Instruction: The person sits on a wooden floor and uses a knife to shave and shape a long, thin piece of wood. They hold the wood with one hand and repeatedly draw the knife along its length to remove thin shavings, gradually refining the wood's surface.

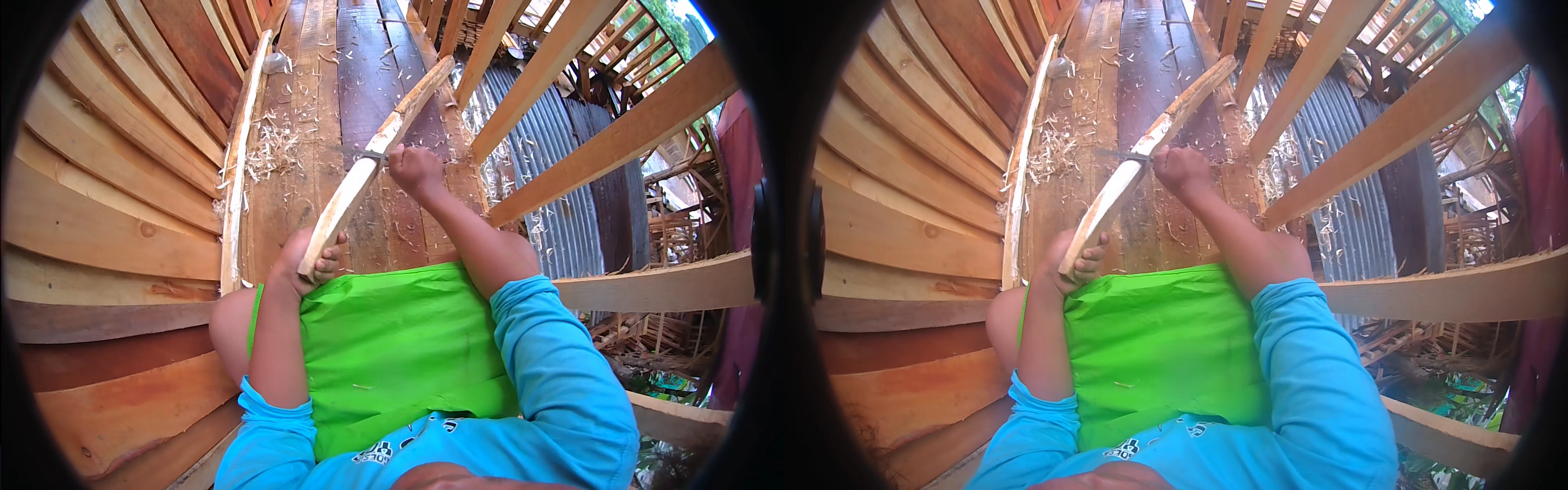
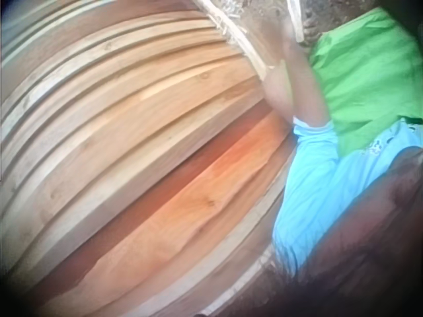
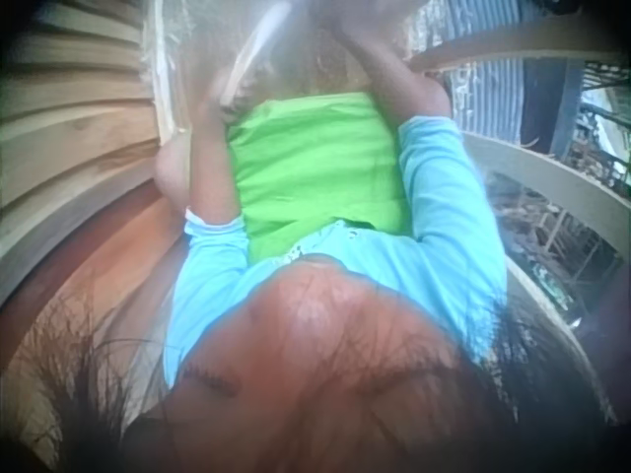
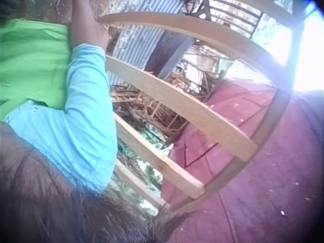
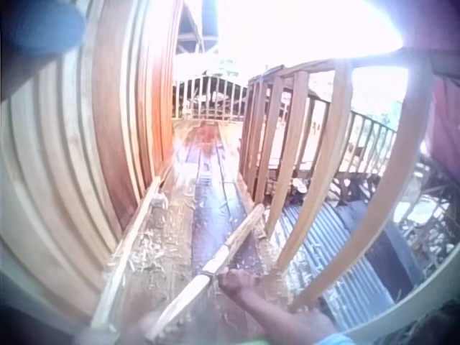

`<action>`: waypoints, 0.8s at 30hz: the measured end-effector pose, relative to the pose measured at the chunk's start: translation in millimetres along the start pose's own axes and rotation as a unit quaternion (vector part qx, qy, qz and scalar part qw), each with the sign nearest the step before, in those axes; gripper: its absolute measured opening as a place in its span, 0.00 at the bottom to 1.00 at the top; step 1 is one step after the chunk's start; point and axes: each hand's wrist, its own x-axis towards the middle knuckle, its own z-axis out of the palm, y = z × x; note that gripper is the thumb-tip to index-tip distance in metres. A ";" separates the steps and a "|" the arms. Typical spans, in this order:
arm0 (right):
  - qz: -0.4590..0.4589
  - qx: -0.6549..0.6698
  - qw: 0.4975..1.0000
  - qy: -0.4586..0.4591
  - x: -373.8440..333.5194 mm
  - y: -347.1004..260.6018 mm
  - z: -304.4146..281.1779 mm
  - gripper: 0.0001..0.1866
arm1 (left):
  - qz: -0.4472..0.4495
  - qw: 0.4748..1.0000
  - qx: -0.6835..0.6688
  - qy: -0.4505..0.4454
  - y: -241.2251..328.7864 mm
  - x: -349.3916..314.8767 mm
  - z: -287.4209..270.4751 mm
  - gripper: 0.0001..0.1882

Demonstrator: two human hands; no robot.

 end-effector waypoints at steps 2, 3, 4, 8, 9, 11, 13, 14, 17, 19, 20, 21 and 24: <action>0.014 0.034 0.999 -0.024 -14.5 -19.1 13.8 0.29 | -0.015 0.999 -0.025 -0.013 4.3 -2.5 -9.5 0.15; -0.026 0.023 0.997 -0.063 -27.0 -39.2 3.8 0.29 | -0.009 1.000 -0.010 -0.011 2.8 -5.3 -13.4 0.15; -0.066 0.008 0.993 -0.099 -29.1 -48.8 -2.4 0.30 | -0.002 1.000 0.008 -0.012 3.9 -3.6 -14.8 0.15; 0.077 -0.004 0.997 -0.001 17.4 21.1 -6.4 0.30 | 0.015 0.999 0.046 0.017 -1.7 2.6 5.9 0.15; 0.084 -0.010 0.996 0.034 16.9 22.1 -0.5 0.30 | 0.005 1.000 0.020 0.001 0.4 2.5 4.8 0.15; 0.022 -0.008 0.999 -0.046 1.0 0.8 11.3 0.31 | -0.015 0.999 -0.039 -0.029 1.4 1.6 -4.0 0.15; -0.092 0.004 0.988 -0.127 -21.9 -47.6 -15.5 0.31 | -0.004 0.999 -0.023 -0.022 4.7 -3.4 -11.3 0.15; -0.028 0.007 0.994 -0.106 -13.2 -35.2 -18.1 0.31 | -0.012 1.000 -0.009 -0.024 1.9 -0.9 -7.0 0.16; 0.074 -0.028 0.996 0.034 19.3 11.8 -12.7 0.31 | 0.007 1.000 0.009 0.002 -0.7 4.1 6.8 0.15; 0.029 -0.006 0.999 -0.033 9.4 8.6 6.0 0.30 | -0.004 1.000 0.009 -0.012 4.4 1.3 4.9 0.16; 0.001 0.003 0.997 -0.073 -0.4 -6.3 9.5 0.29 | -0.007 1.000 0.001 -0.017 5.5 0.0 1.3 0.16; -0.064 -0.051 0.970 -0.230 -9.8 -29.3 -9.0 0.29 | 0.003 1.000 0.009 -0.004 5.2 1.2 -0.5 0.15; 0.095 -0.005 0.995 -0.030 14.0 15.8 1.2 0.30 | 0.000 1.000 0.019 0.010 -3.7 4.8 4.2 0.15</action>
